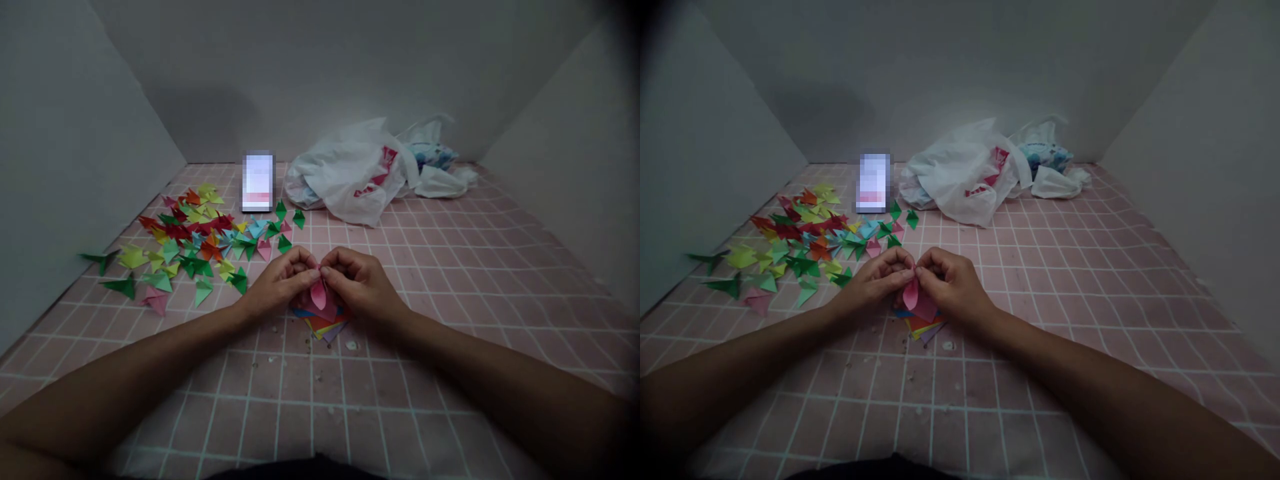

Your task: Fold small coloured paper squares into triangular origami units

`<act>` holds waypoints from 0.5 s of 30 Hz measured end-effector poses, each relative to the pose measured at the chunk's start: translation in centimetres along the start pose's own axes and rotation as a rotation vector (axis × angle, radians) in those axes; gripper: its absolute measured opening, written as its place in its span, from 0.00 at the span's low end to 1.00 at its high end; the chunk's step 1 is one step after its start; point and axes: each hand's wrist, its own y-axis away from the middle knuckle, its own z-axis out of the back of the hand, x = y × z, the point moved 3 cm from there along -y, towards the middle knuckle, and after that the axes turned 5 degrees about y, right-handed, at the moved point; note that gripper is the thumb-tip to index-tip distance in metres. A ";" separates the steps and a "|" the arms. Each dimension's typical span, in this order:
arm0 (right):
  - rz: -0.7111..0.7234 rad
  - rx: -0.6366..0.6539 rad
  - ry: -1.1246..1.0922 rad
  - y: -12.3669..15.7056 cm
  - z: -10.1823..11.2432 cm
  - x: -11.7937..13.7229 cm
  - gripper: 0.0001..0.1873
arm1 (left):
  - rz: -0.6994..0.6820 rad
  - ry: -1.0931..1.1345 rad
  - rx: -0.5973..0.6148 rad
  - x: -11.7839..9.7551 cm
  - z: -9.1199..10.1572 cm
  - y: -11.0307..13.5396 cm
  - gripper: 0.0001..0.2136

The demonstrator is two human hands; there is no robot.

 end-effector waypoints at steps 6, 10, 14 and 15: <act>0.030 -0.010 0.026 0.0 0.0 -0.1 0.09 | -0.027 0.014 0.013 -0.1 -0.1 0.0 0.11; 0.018 -0.014 0.019 0.1 0.0 -0.1 0.09 | -0.028 0.012 0.015 0.0 -0.1 0.0 0.12; 0.008 -0.012 -0.001 0.1 -0.2 -0.1 0.09 | -0.033 0.001 0.024 0.1 -0.1 0.0 0.12; 0.006 -0.010 -0.009 0.2 -0.2 -0.1 0.09 | -0.038 -0.002 0.023 0.1 -0.1 0.1 0.12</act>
